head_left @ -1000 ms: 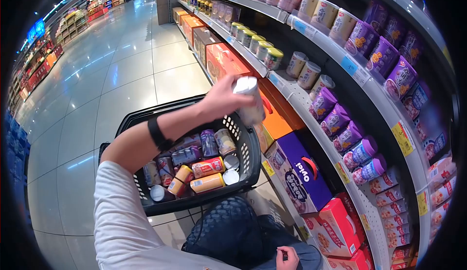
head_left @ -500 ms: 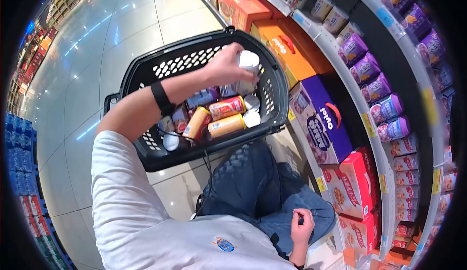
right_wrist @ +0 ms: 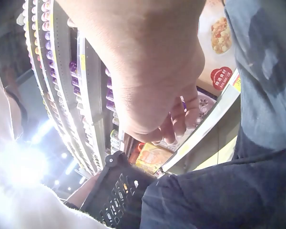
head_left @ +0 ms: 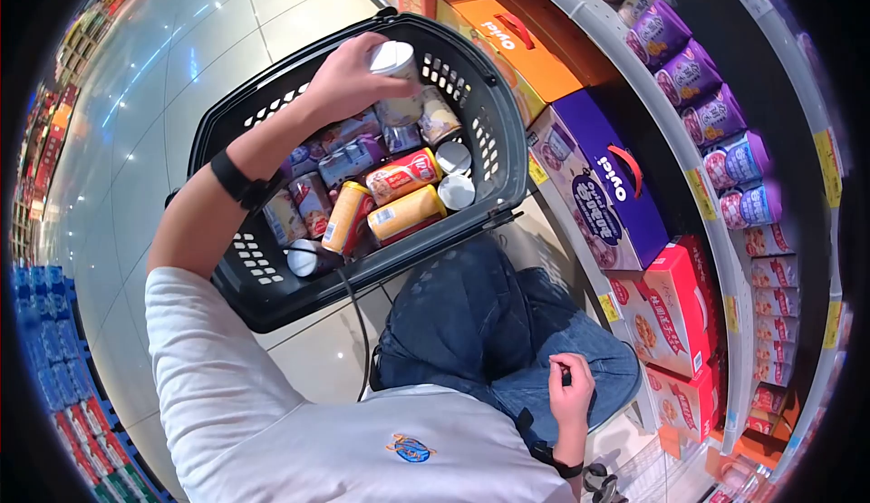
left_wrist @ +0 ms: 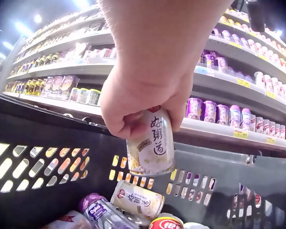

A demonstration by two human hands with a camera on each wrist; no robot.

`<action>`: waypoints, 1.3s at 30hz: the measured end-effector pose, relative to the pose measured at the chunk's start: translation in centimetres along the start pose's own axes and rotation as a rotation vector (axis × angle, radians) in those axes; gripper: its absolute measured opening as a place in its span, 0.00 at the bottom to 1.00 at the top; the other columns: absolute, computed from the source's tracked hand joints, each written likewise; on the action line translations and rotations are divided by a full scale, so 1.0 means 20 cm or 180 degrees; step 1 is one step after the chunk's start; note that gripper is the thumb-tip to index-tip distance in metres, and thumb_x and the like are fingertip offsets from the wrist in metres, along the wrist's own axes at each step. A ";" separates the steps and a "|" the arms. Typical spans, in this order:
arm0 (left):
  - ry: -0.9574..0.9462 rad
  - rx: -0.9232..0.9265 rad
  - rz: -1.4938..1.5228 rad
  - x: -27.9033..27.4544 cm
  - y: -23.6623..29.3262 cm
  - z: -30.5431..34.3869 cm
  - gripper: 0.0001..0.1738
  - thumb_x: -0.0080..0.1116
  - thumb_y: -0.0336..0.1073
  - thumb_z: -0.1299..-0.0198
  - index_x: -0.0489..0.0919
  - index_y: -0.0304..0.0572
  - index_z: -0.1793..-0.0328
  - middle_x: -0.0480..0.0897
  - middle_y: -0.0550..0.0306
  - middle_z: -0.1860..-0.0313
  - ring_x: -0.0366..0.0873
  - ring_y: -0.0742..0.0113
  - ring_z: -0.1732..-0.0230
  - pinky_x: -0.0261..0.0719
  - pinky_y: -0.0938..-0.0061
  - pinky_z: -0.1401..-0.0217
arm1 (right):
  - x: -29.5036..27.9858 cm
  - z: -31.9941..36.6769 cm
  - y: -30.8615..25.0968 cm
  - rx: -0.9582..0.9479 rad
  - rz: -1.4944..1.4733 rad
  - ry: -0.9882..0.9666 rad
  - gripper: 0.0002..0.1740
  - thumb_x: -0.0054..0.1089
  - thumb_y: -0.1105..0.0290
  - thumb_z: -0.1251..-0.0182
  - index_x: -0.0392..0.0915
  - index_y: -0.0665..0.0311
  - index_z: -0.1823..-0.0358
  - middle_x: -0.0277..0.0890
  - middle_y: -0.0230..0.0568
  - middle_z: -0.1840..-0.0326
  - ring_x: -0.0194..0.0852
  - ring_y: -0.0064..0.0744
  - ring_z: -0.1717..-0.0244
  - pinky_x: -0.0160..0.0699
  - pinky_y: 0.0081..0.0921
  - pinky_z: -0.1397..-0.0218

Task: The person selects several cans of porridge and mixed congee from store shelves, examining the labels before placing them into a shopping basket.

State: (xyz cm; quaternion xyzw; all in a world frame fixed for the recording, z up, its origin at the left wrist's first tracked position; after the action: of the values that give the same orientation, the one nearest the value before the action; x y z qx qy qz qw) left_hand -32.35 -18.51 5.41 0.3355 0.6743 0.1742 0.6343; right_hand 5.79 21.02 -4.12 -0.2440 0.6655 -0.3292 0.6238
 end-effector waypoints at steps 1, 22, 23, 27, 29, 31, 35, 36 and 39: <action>-0.0034 0.0031 0.0003 0.01 -0.01 0.00 0.50 0.78 0.60 0.58 0.77 0.29 0.35 0.82 0.38 0.41 0.80 0.49 0.37 0.75 0.64 0.32 | 0.01 -0.01 -0.01 -0.0035 -0.0002 -0.0055 0.07 0.62 0.82 0.37 0.82 0.67 0.58 0.81 0.44 0.60 0.79 0.36 0.64 0.79 0.27 0.61; -0.1607 -0.0465 -0.0473 0.79 0.08 0.13 0.52 0.74 0.69 0.51 0.70 0.31 0.36 0.83 0.32 0.45 0.83 0.40 0.42 0.80 0.59 0.38 | 0.03 -0.05 0.11 0.0127 -0.0099 -0.0050 0.06 0.64 0.82 0.36 0.83 0.66 0.59 0.82 0.44 0.62 0.82 0.38 0.65 0.81 0.28 0.62; -0.1596 -0.0454 -0.0550 0.78 0.09 0.12 0.50 0.73 0.69 0.50 0.72 0.30 0.38 0.83 0.33 0.47 0.83 0.40 0.44 0.81 0.58 0.40 | 0.04 -0.06 0.11 0.0098 -0.0086 -0.0046 0.06 0.64 0.82 0.37 0.83 0.66 0.60 0.82 0.44 0.62 0.82 0.38 0.65 0.81 0.28 0.62; -0.1566 -0.0089 -0.0767 0.79 0.10 0.13 0.49 0.64 0.72 0.42 0.69 0.28 0.38 0.84 0.29 0.55 0.85 0.34 0.50 0.83 0.52 0.46 | 0.04 -0.09 0.11 0.0088 -0.0167 -0.0087 0.05 0.64 0.81 0.36 0.83 0.66 0.60 0.83 0.44 0.61 0.83 0.38 0.64 0.83 0.29 0.61; -0.1647 -0.0176 -0.1014 0.78 0.12 0.15 0.46 0.61 0.70 0.38 0.68 0.28 0.39 0.85 0.28 0.56 0.86 0.33 0.52 0.84 0.51 0.48 | 0.04 -0.09 0.12 0.0053 -0.0167 -0.0034 0.05 0.64 0.80 0.36 0.83 0.65 0.60 0.83 0.43 0.61 0.84 0.38 0.63 0.83 0.29 0.60; -0.1665 -0.0006 -0.1076 0.79 0.11 0.16 0.43 0.58 0.67 0.34 0.68 0.28 0.40 0.85 0.29 0.57 0.86 0.34 0.54 0.85 0.51 0.49 | 0.04 -0.10 0.09 -0.0066 -0.0186 0.0003 0.06 0.64 0.81 0.37 0.83 0.66 0.60 0.81 0.43 0.64 0.80 0.34 0.69 0.80 0.27 0.63; -0.1659 0.0018 -0.1205 0.70 0.21 0.17 0.36 0.63 0.60 0.35 0.70 0.31 0.41 0.86 0.32 0.60 0.86 0.36 0.55 0.84 0.50 0.52 | -0.01 -0.08 0.11 0.0043 -0.0144 -0.0010 0.05 0.65 0.79 0.37 0.83 0.64 0.60 0.83 0.42 0.62 0.83 0.40 0.63 0.83 0.31 0.59; -0.1587 0.0138 -0.1194 0.66 0.25 0.17 0.35 0.63 0.59 0.35 0.71 0.31 0.40 0.86 0.33 0.59 0.86 0.37 0.54 0.83 0.50 0.50 | -0.03 -0.07 0.13 0.0004 -0.0054 0.0032 0.05 0.65 0.79 0.37 0.83 0.64 0.60 0.83 0.43 0.62 0.83 0.41 0.63 0.83 0.32 0.59; -0.1551 0.0488 -0.1080 0.56 0.41 0.20 0.30 0.62 0.55 0.33 0.75 0.34 0.41 0.86 0.36 0.55 0.86 0.40 0.52 0.83 0.53 0.48 | -0.15 -0.07 0.14 0.0057 0.0184 0.0163 0.03 0.65 0.75 0.36 0.83 0.64 0.63 0.83 0.44 0.63 0.83 0.47 0.61 0.82 0.37 0.56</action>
State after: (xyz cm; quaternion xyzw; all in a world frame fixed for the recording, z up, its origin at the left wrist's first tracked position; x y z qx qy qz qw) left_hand -26.14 -5.95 2.04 0.2968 0.5599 -0.0712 0.7703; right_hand 4.86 25.36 -4.14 -0.2105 0.6851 -0.3232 0.6180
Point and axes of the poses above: each hand's wrist, its own z-axis away from the middle knuckle, its own x-axis out of the palm, y = z × x, the point moved 8 cm from there along -z, towards the middle knuckle
